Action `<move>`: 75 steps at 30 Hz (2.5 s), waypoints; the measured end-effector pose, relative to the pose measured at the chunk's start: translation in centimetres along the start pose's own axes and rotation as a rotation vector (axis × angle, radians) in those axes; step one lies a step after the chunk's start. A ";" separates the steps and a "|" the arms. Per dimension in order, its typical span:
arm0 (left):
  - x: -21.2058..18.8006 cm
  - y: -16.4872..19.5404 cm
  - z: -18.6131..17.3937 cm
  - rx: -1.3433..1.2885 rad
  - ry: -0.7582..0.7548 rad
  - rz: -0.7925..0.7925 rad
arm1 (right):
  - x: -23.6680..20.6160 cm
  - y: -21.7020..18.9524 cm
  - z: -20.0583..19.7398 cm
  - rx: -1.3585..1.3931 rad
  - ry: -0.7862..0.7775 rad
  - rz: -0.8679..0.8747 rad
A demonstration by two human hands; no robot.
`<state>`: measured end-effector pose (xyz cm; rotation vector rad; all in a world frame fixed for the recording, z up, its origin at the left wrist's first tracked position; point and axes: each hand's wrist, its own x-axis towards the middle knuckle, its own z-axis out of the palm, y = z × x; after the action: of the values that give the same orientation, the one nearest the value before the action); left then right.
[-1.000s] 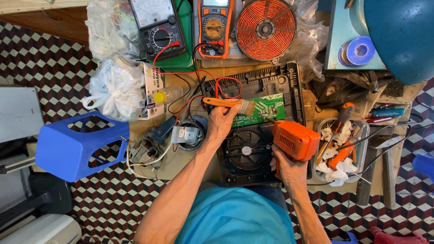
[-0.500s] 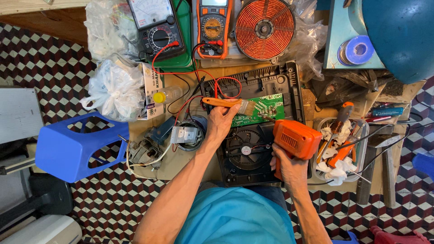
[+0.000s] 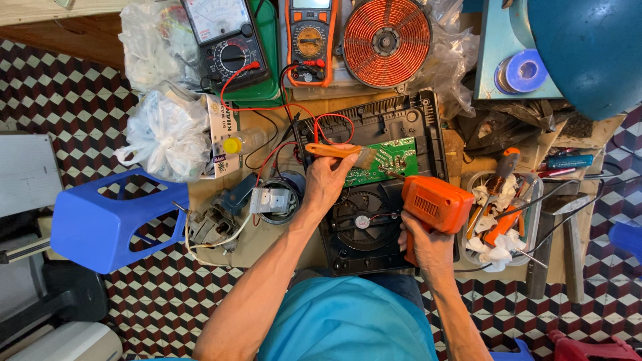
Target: The person works on a green circuit board mounted in a device housing on a cluttered workbench. They use a hot air gun to heat the board while holding a small cup of components, brush the board with a brush, lift and reposition the board, then use a desoldering pump to work on the board's solder joints.
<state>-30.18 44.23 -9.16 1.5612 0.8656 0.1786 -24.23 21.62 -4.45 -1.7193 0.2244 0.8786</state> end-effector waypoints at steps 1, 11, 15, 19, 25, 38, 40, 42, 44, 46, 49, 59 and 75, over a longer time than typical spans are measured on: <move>0.0 0.3 0.1 0.015 0.003 0.046 | 0.0 0.0 0.0 0.008 0.005 0.005; 0.2 2.9 0.5 0.366 -0.059 0.468 | 0.1 0.4 -0.1 0.008 0.017 0.016; -0.3 3.3 1.1 0.359 -0.033 0.424 | -0.1 0.5 -0.1 -0.010 0.034 0.027; -0.7 3.8 2.1 0.305 0.009 0.293 | -0.4 0.6 0.0 -0.035 0.057 0.035; 0.0 4.4 3.4 0.429 0.008 0.493 | -0.7 0.6 0.0 0.008 0.056 0.034; -1.5 0.6 3.1 0.494 -0.073 0.401 | -1.6 0.5 0.2 0.095 0.067 0.046; -1.5 0.0 2.2 0.502 -0.197 0.386 | -2.6 -0.1 -0.1 0.123 0.141 0.090; -1.9 -0.3 0.9 0.585 -0.454 0.405 | -3.7 -0.9 -0.6 0.176 0.189 0.062; -2.8 -0.3 -0.4 0.732 -0.842 0.459 | -4.5 -1.7 -1.5 0.251 0.208 -0.047; -4.9 -0.2 -2.0 0.598 -0.641 0.514 | -5.4 -2.3 -2.6 0.223 0.203 -0.054; -7.5 0.5 -4.2 0.408 -0.355 0.331 | -6.9 -2.5 -3.7 0.239 0.235 -0.080; -7.2 2.7 -6.5 0.251 -0.007 -0.019 | -8.0 -2.5 -3.1 0.226 0.195 -0.116; -5.9 -0.4 -3.2 -0.521 0.199 -0.307 | -11.6 -2.4 -5.3 0.171 0.235 -0.145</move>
<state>-36.31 43.09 -6.69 0.9239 1.1008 0.3132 -28.69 14.43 5.41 -1.6539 0.3181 0.5349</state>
